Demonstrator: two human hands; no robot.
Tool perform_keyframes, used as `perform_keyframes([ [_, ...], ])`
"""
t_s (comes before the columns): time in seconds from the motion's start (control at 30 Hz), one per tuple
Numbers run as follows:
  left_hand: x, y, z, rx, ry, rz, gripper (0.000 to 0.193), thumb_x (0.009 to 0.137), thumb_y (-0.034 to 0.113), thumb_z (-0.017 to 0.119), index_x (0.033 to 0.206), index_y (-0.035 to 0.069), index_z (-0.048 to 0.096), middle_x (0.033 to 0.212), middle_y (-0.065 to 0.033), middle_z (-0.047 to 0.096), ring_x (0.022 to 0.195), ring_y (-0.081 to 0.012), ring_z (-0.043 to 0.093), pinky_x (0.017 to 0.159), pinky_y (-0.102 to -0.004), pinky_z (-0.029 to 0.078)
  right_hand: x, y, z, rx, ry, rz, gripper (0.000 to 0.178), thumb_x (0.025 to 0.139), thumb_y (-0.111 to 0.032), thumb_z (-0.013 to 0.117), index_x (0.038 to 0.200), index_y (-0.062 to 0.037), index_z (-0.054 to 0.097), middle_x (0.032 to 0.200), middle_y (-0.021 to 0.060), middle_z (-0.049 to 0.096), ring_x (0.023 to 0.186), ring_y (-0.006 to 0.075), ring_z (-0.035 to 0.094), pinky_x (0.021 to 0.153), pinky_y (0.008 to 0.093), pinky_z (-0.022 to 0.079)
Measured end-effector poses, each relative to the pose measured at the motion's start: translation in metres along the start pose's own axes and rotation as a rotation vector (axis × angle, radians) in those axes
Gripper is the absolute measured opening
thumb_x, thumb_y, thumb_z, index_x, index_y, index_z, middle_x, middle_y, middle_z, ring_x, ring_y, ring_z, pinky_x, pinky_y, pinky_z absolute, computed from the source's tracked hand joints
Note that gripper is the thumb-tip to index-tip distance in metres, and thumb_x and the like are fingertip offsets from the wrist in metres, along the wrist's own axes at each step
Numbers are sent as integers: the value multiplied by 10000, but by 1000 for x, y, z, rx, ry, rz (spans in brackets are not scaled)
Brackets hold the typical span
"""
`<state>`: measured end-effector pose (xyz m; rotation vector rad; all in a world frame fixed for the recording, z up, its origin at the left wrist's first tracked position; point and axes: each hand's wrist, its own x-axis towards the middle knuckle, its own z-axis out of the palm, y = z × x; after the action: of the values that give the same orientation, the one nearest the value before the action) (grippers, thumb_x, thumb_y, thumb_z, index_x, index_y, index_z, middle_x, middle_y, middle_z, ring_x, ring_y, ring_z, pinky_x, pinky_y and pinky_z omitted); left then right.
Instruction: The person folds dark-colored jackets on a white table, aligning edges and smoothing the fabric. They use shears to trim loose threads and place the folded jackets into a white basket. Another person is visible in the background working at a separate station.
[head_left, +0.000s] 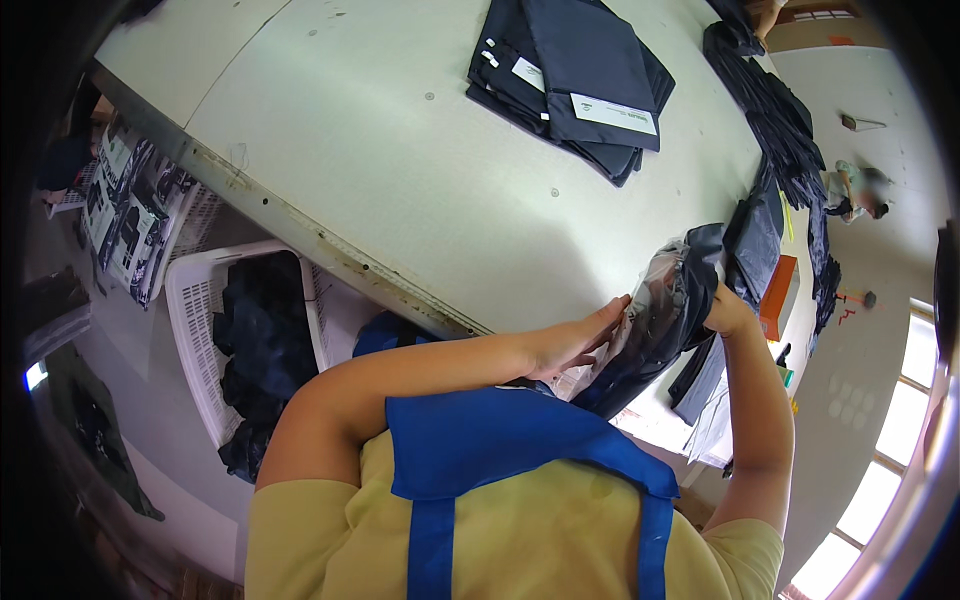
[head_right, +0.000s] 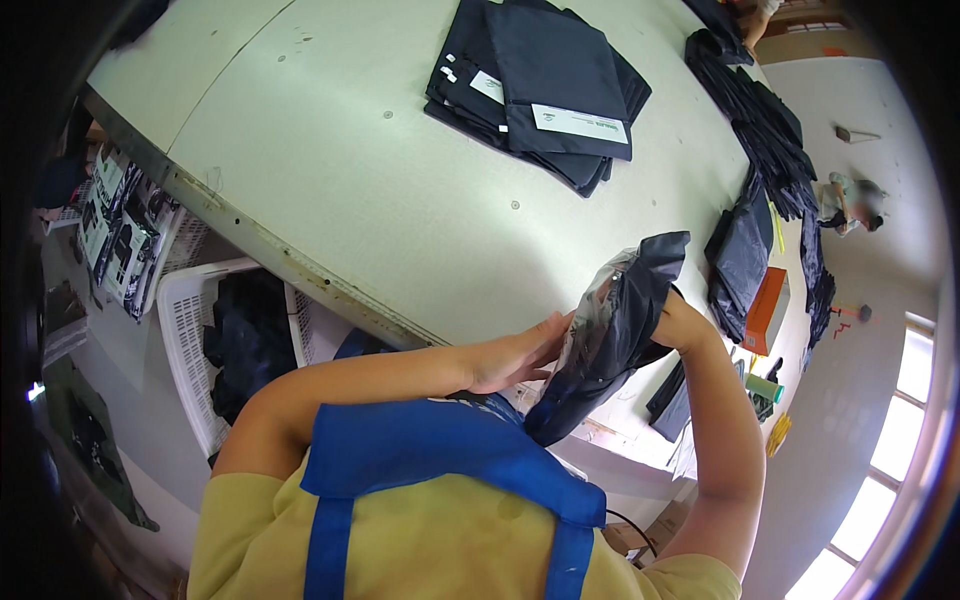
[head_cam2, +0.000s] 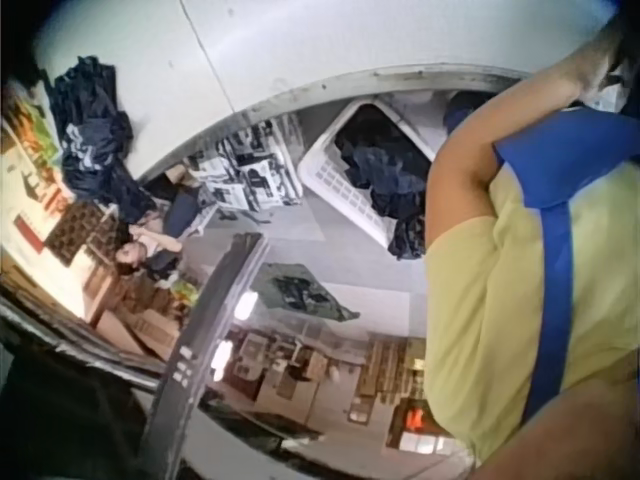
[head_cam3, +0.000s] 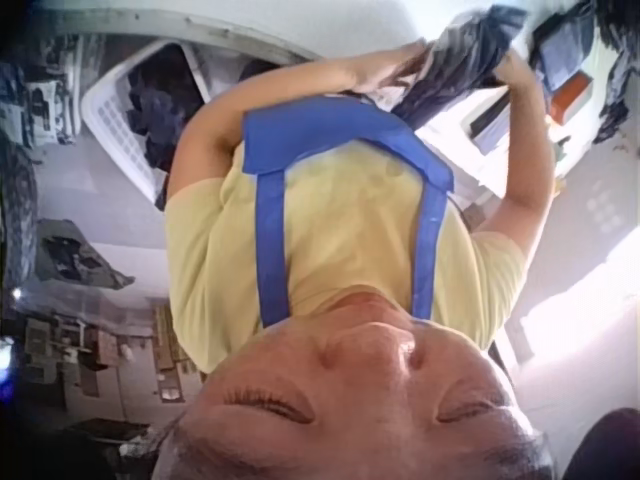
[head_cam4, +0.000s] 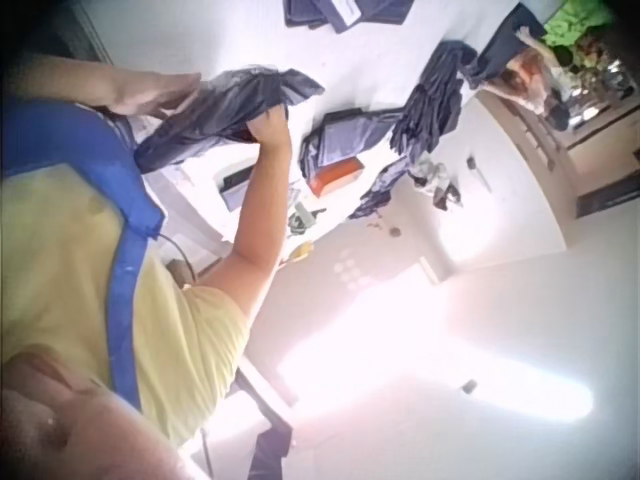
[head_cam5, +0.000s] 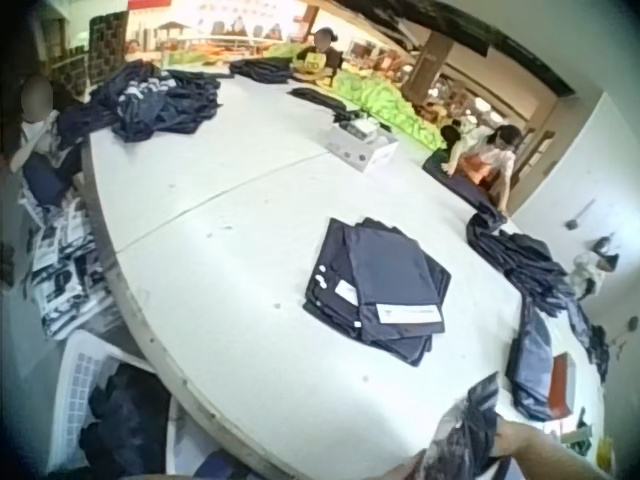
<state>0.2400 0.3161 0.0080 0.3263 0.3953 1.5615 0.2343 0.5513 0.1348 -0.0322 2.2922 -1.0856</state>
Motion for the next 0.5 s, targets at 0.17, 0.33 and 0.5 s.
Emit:
perform_keyframes([
  [0.17, -2, -1, -7, -51, -9, -5, 898, 835, 801, 154, 1505, 250, -81, 1585, -41, -4, 1454, -200, -66, 1130, -541, 64, -4, 9, -9, 179, -164, 80, 325, 871, -101, 607, 1180, -2, 585, 1170, 72, 582, 1093, 192, 514, 989, 322, 378],
  [0.33, -6, 4, -3, 48, -64, -61, 908, 829, 806, 148, 1508, 242, -67, 1583, -67, -14, 1453, -213, -54, 1125, -561, 64, -5, 13, -8, 418, -326, 14, 349, 854, -124, 640, 1164, 27, 586, 1185, 107, 586, 1096, 218, 530, 991, 330, 380],
  [0.5, 2, -12, -9, -118, -45, -87, 871, 836, 802, 163, 1514, 255, 139, 1543, -80, 228, 1420, -216, 176, 1110, -530, 161, 12, -2, 8, 223, -542, -144, 422, 843, -132, 648, 1216, 35, 544, 1205, 153, 581, 1106, 260, 543, 997, 354, 380],
])
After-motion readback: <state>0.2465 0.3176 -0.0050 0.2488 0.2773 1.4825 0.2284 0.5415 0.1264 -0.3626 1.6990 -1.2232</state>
